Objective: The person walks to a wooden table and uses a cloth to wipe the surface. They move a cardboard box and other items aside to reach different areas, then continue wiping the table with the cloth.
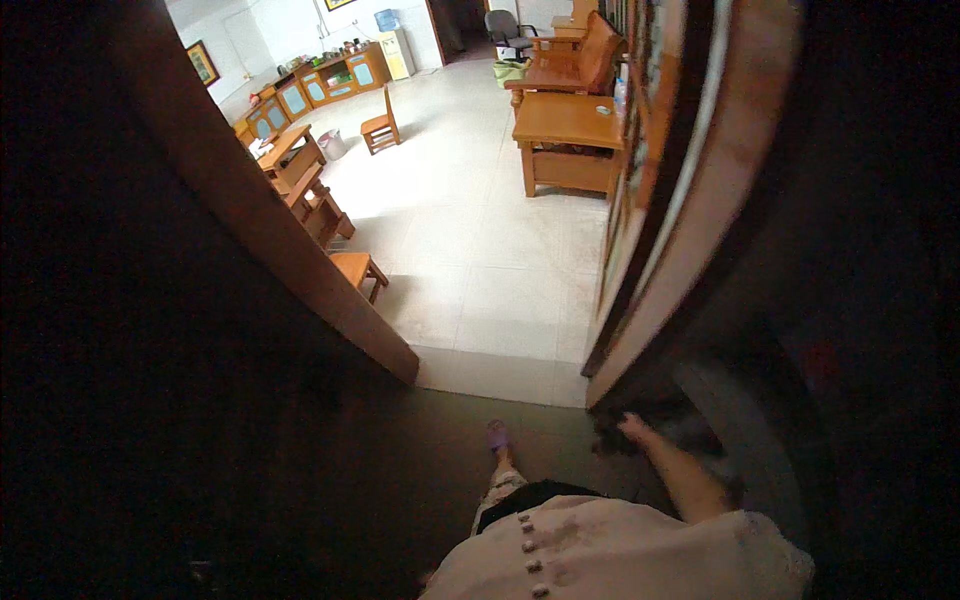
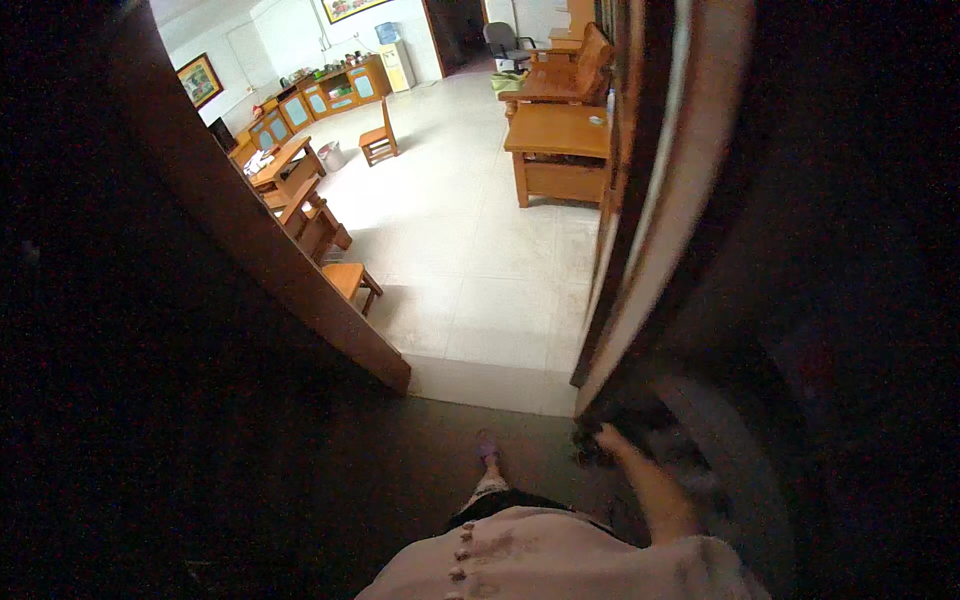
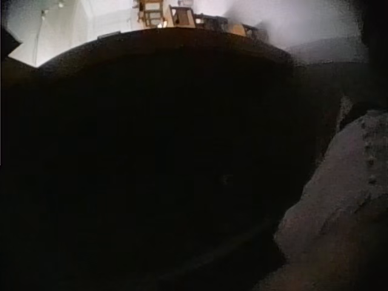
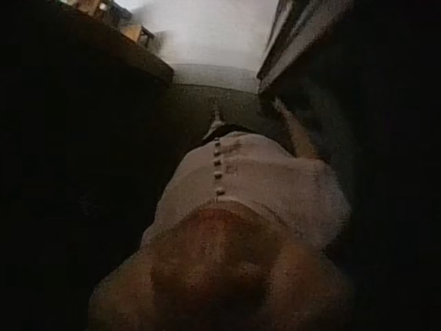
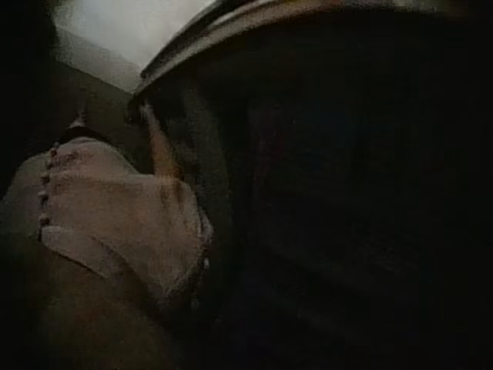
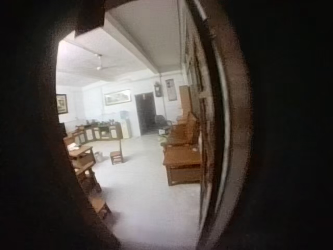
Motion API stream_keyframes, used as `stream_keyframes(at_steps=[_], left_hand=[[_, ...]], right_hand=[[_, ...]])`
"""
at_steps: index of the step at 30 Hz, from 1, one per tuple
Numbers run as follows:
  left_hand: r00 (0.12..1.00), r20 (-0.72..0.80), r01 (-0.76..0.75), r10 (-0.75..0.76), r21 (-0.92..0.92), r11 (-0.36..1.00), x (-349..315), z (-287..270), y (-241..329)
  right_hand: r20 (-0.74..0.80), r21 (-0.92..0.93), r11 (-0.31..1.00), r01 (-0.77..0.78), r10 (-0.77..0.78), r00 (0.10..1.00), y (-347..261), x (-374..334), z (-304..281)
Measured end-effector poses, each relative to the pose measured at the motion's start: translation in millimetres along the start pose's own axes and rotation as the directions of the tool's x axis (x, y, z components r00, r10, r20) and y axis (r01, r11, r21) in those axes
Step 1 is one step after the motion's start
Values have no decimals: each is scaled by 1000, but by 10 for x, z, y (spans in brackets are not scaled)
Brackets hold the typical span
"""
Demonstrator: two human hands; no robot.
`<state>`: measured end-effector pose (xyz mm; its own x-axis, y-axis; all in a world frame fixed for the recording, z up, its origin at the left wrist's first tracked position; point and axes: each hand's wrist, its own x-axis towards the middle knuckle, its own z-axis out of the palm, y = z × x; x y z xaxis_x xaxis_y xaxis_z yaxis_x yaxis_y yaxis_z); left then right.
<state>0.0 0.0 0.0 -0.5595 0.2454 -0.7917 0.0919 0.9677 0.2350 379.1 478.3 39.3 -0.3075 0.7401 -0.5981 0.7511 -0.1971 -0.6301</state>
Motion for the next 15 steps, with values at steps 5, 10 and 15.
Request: stream_keyframes(at_steps=[5, 10, 15], left_hand=[[995, 96, -17, -2, 201, 980, 821, -574, 1017], [982, 118, -164, 145, 180, 970, 2151, -1394, 2470], [930, -83, -367, 358, -168, 915, 3579, -2558, 4771]], right_hand=[[-61, 185, 925, 331, -325, 944, -1671, 1552, -210], [-72, -45, 998, -52, 48, 996, -1776, 2289, -268], [-117, 115, 934, -339, 352, 929, -1656, 2645, -233]])
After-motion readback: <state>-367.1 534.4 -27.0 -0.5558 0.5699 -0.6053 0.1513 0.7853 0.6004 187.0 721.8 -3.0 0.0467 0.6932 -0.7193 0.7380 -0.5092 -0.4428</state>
